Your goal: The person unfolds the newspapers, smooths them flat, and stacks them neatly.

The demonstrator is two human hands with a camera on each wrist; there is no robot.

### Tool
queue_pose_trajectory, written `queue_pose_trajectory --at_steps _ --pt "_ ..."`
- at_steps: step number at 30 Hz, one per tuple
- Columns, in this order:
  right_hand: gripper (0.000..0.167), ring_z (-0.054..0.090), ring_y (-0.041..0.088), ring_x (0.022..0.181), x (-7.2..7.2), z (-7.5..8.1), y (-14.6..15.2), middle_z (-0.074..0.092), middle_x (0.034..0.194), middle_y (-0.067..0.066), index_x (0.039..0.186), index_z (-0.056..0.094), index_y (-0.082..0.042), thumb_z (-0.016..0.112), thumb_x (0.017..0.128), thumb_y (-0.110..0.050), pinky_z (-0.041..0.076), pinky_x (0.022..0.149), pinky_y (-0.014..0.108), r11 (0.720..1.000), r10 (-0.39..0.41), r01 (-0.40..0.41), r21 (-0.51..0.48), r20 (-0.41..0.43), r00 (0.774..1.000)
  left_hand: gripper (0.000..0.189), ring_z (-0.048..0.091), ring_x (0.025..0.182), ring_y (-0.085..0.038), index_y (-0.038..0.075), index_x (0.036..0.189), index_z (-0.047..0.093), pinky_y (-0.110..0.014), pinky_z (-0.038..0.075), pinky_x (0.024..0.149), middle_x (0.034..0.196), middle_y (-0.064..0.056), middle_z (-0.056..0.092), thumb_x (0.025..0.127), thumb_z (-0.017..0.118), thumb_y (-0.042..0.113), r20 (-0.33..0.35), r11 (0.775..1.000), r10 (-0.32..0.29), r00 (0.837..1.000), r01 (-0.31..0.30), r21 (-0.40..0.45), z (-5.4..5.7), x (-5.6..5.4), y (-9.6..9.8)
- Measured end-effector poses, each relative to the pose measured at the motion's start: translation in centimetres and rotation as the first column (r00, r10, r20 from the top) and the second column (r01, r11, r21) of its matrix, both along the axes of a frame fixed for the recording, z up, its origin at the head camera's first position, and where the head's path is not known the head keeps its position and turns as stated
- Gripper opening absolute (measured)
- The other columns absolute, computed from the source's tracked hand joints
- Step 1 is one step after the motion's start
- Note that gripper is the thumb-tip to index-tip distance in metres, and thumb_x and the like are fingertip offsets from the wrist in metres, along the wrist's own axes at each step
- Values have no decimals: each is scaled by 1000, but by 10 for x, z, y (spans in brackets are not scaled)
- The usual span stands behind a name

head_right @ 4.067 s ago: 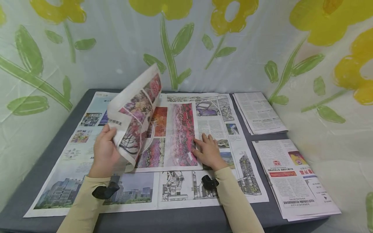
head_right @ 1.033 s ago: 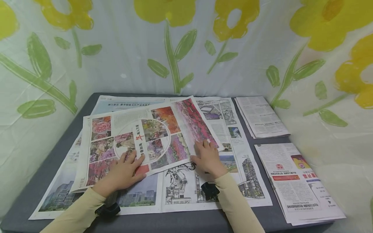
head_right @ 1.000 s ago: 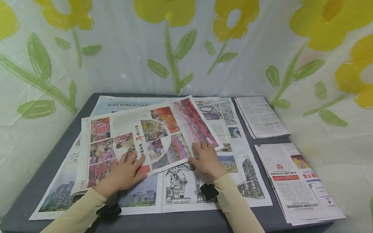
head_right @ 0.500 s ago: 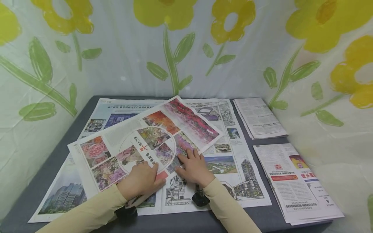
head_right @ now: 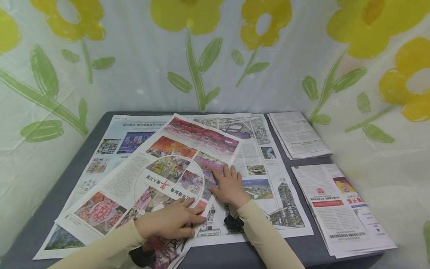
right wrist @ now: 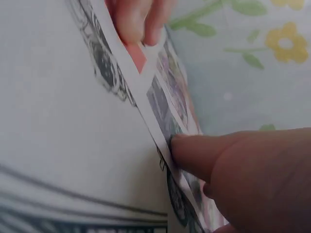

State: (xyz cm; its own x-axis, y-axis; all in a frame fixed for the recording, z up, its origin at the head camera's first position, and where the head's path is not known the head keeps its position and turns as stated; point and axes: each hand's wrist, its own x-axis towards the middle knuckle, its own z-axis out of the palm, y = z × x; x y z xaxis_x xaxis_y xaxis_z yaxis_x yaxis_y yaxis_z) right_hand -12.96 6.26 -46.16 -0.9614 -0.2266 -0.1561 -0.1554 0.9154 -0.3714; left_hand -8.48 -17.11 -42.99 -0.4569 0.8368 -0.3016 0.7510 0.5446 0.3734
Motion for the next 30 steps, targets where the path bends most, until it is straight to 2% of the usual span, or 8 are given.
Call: queue_pose_trajectory --at_steps 2,4,8,11,14,19,24,30 --pt "69 10 54 155 0 -2 2 17 167 30 160 36 -16 59 101 -43 16 120 72 1000 -9 9 -15 1 1000 59 19 157 -43 34 154 46 -63 23 123 168 -3 31 98 65 40 79 999 22 997 -24 26 -5 -7 -10" --pt "71 9 54 155 1 -3 1 15 168 30 160 35 -15 59 101 -44 15 121 71 1000 -15 15 -24 -1 1000 73 10 158 -45 32 158 40 -66 18 124 172 -6 21 92 71 42 106 996 64 992 -70 47 -8 -14 -24" --pt "72 6 53 156 0 0 2 11 168 30 161 33 -14 59 101 -44 13 123 70 999 -21 21 -31 -4 1000 98 6 157 -51 30 160 37 -72 14 121 172 -12 18 78 83 55 29 990 131 991 -133 51 -14 -25 -48" --pt "71 7 53 156 -4 3 4 10 168 32 161 32 -13 59 102 -41 13 122 70 999 -37 36 -38 -27 999 109 3 157 -51 31 161 33 -74 11 120 172 -12 16 71 82 68 -16 988 146 989 -146 47 -21 -32 -53" --pt "71 7 55 155 -8 4 8 8 167 35 162 29 -10 57 103 -38 13 123 70 997 -50 46 -65 -56 997 110 3 157 -50 33 162 29 -75 11 120 173 -12 14 72 75 76 -70 985 170 983 -166 53 -28 -36 -43" --pt "70 12 60 151 -15 3 19 11 162 42 160 26 0 54 105 -31 17 120 73 983 -40 24 -182 -85 996 106 7 155 -55 32 162 29 -77 15 118 172 -13 15 76 70 78 -136 964 264 955 -259 54 -33 -41 -13" --pt "69 8 56 154 -14 7 34 9 165 37 161 23 0 51 106 -28 15 120 73 949 -47 53 -312 26 999 104 4 155 -55 33 163 27 -76 14 118 173 -12 13 78 67 79 -133 937 348 928 -346 38 -34 -52 23" --pt "67 4 56 154 -7 9 51 12 166 36 161 23 1 49 107 -28 13 120 74 945 -35 67 -320 104 994 103 2 155 -56 32 164 24 -77 10 118 173 -14 10 81 62 80 -107 913 407 907 -407 27 -39 -67 59"
